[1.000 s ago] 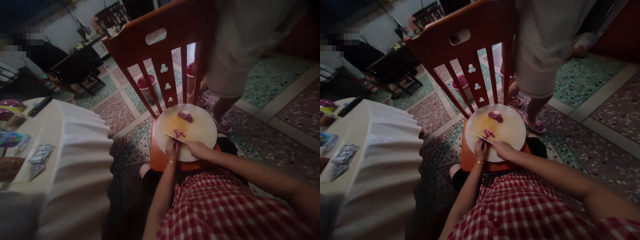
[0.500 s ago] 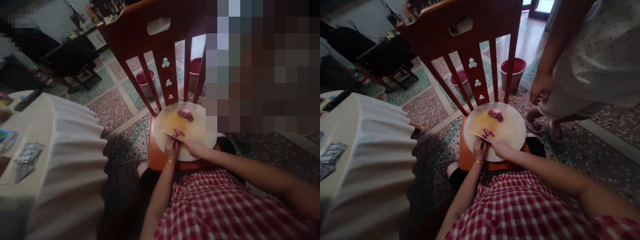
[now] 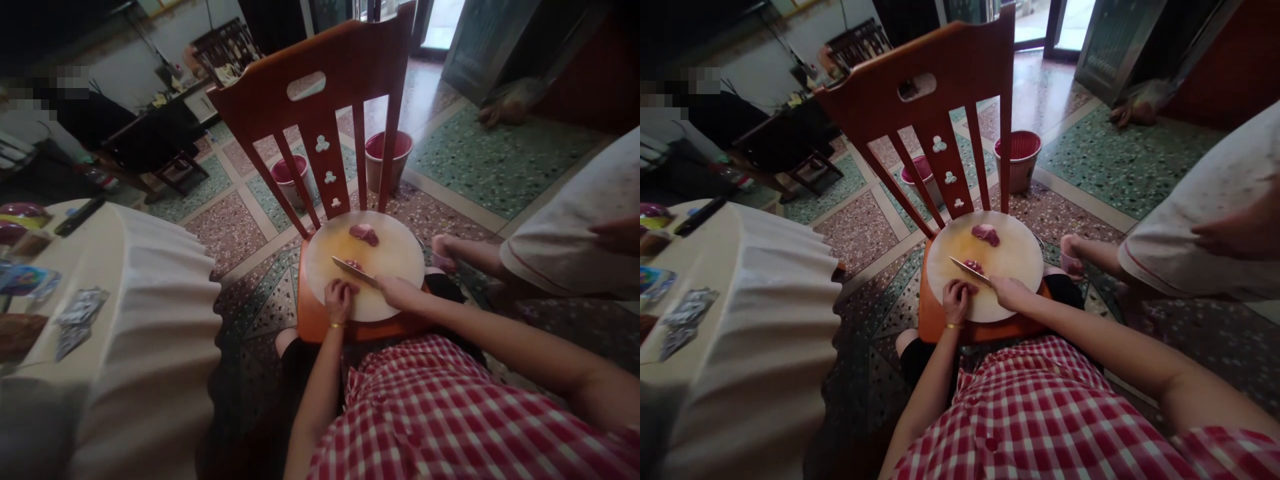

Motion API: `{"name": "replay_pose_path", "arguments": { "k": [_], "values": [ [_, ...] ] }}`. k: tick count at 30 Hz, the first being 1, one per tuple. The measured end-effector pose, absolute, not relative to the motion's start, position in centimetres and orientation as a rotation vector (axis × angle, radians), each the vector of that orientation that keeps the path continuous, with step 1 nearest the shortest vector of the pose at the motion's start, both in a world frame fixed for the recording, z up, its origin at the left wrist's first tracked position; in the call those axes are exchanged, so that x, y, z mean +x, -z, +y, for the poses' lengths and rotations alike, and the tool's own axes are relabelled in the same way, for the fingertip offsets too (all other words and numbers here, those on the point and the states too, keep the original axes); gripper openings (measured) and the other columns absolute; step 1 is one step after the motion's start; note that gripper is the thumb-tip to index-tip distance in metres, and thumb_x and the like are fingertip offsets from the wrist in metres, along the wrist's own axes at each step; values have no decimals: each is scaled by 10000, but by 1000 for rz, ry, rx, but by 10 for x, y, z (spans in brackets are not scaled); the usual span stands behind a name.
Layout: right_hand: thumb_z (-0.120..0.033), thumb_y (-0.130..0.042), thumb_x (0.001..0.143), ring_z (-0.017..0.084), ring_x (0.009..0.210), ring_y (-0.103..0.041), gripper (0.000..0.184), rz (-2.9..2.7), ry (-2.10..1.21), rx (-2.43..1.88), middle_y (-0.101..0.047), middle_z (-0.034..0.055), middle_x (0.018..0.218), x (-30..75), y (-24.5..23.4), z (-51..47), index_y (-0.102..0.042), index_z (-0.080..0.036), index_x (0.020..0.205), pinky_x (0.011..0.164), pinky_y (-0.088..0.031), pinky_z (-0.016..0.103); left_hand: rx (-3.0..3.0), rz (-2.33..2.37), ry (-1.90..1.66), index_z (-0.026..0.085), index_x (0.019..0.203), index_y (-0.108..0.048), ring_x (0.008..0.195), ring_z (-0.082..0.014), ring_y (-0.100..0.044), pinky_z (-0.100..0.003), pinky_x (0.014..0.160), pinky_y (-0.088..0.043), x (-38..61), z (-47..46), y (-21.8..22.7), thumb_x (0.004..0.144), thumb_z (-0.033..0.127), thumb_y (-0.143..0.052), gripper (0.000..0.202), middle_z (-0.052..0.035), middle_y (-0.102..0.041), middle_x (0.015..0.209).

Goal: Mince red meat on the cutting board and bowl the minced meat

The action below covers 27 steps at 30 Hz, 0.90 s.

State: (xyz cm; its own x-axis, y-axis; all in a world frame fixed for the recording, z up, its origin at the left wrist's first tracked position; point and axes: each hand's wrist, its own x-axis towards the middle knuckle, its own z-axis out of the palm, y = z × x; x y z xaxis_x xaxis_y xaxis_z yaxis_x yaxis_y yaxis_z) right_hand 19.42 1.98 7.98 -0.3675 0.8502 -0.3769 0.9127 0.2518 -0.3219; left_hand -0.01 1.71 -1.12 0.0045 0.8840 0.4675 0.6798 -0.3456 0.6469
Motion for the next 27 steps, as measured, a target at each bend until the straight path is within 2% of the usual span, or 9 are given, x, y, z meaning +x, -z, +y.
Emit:
{"name": "replay_pose_path", "arguments": {
  "k": [7, 13, 16, 20, 24, 27],
  "values": [
    [-40, -356, 749, 213, 829, -587, 328, 2453, 651, 1613, -599, 146, 911, 183, -89, 2, -482, -109, 1045, 690, -413, 279, 2132, 1636, -1161, 181, 910, -595, 950, -175, -503, -348, 820, -447, 3, 17, 16, 779, 204, -496, 166, -82, -572, 940],
    [-94, -363, 793, 214, 904, -578, 444, 2461, 789, 1570, -587, 154, 1008, 149, -87, 32, -350, -127, 1235, 773, -410, 302, 2159, 1669, -1130, 181, 916, -586, 959, -181, -500, -346, 829, -444, 4, 19, 18, 776, 188, -485, 173, -87, -574, 955],
    [-120, -344, 819, 209, 925, -575, 426, 2466, 850, 1565, -565, 172, 1068, 135, -86, 46, -338, -125, 1245, 803, -404, 306, 2194, 1685, -1171, 174, 866, -589, 910, -178, -514, -339, 804, -452, 3, 21, 21, 769, 186, -486, 142, -89, -577, 907],
    [-89, -359, 788, 220, 952, -559, 461, 2486, 840, 1553, -569, 176, 1052, 159, -76, 28, -340, -100, 1248, 825, -394, 318, 2194, 1675, -1143, 176, 893, -588, 949, -182, -508, -339, 812, -454, 4, 20, 22, 773, 200, -494, 154, -92, -574, 927],
    [-55, -371, 760, 238, 913, -570, 451, 2394, 767, 1576, -569, 192, 1029, 177, -68, 14, -378, -83, 1210, 785, -409, 326, 2152, 1675, -1094, 184, 912, -589, 992, -193, -497, -354, 817, -452, 6, 17, 19, 783, 205, -486, 166, -95, -569, 949],
    [-79, -363, 787, 228, 915, -573, 480, 2430, 849, 1530, -576, 174, 1029, 153, -72, 33, -317, -107, 1264, 810, -392, 319, 2139, 1690, -1092, 187, 905, -592, 986, -195, -501, -357, 817, -451, 6, 17, 14, 785, 205, -482, 164, -92, -572, 942]
  ]
}}
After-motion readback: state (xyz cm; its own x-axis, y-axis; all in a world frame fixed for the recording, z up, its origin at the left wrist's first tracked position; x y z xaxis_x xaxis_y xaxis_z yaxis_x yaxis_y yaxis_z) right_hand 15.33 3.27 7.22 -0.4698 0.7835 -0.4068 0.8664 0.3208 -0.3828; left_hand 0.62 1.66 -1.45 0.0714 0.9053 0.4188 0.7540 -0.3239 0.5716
